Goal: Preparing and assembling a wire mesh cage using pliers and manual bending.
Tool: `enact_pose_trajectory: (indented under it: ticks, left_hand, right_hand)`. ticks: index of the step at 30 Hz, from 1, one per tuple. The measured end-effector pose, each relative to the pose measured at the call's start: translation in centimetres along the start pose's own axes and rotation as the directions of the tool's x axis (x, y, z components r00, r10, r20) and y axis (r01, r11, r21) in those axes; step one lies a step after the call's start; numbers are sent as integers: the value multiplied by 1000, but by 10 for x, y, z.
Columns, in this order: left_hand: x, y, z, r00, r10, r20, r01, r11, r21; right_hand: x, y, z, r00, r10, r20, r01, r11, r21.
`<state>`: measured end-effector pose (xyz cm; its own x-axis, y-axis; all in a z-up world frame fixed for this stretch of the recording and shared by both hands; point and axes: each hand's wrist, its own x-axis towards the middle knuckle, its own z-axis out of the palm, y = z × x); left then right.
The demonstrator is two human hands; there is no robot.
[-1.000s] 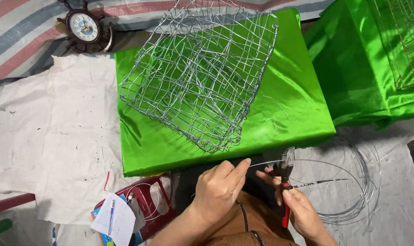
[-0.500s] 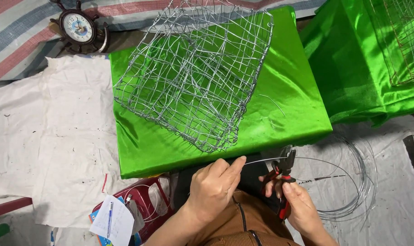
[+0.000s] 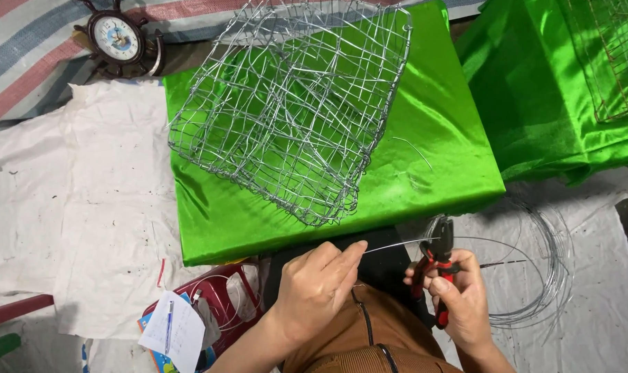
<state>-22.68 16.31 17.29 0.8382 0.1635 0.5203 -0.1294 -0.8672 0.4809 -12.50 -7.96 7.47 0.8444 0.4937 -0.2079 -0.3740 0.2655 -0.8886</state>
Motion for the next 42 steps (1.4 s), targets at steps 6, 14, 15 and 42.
enact_pose_trajectory:
  ticks: [6, 14, 15, 42]
  left_hand:
    - [0, -10, -31, 962, -92, 257, 148, 967, -207]
    - [15, -3, -72, 975, -117, 191, 157, 966, -208]
    - [16, -2, -74, 980, -105, 167, 140, 966, -219]
    - [-10, -29, -57, 985, 132, 114, -161, 939, 304]
  right_hand:
    - [14, -21, -1, 960, 269, 75, -278, 947, 163]
    - [18, -35, 1, 979, 93, 184, -152, 928, 340]
    - [19, -38, 2, 970, 69, 233, -152, 921, 359]
    - [0, 18, -41, 904, 219, 367, -341, 887, 310]
